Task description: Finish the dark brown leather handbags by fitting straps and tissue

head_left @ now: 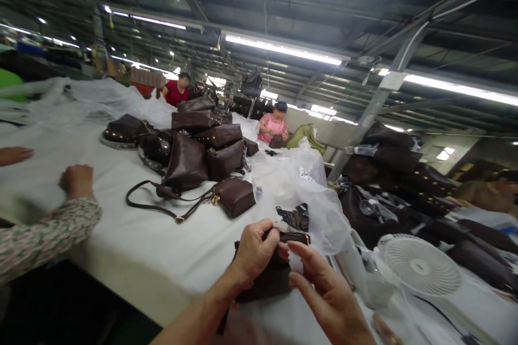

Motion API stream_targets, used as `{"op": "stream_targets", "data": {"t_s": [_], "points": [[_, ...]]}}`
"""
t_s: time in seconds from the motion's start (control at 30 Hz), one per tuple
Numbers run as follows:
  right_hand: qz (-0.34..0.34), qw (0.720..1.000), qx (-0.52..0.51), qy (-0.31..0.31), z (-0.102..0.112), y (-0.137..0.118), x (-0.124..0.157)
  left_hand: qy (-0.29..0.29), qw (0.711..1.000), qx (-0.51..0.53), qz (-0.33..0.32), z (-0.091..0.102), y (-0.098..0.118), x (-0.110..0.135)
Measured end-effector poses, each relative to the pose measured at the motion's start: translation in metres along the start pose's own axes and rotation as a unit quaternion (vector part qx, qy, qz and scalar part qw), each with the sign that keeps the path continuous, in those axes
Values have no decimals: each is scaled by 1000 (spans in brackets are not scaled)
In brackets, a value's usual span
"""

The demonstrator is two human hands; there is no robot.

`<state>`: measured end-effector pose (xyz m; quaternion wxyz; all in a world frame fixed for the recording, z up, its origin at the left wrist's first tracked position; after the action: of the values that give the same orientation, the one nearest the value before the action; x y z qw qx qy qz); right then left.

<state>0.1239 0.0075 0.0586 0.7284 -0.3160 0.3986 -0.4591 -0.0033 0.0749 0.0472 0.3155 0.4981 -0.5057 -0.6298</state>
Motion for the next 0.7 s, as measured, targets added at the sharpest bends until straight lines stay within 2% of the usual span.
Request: {"op": "stream_targets", "data": {"t_s": [0.13,0.2,0.37,0.53,0.7], "points": [[-1,996,-37,-78,-4,-9,3,33,995,-79,-51,5,6,5],[1,998,-29,-60,0,-17,4,32,992,-104,-67,4,8,8],[3,999,17,27,12,-35,0,22,985,-138,-102,-1,12,12],[-150,983,-104,32,3,-6,-6,8,980,-151,-126,-7,16,16],[-176,977,-124,-12,-8,5,-14,1,970,-194,-146,-9,20,20]]}}
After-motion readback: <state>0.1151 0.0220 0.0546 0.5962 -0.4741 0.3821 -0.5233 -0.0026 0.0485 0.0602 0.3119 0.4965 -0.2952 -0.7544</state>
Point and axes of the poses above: each hand's wrist, its own x-axis away from the middle knuckle, its own z-axis out of the back of the hand, y = z × x, the point moved 8 cm from there along -x, towards the middle knuckle, and after that the axes turned 7 degrees about -y, right-handed, at the moved point
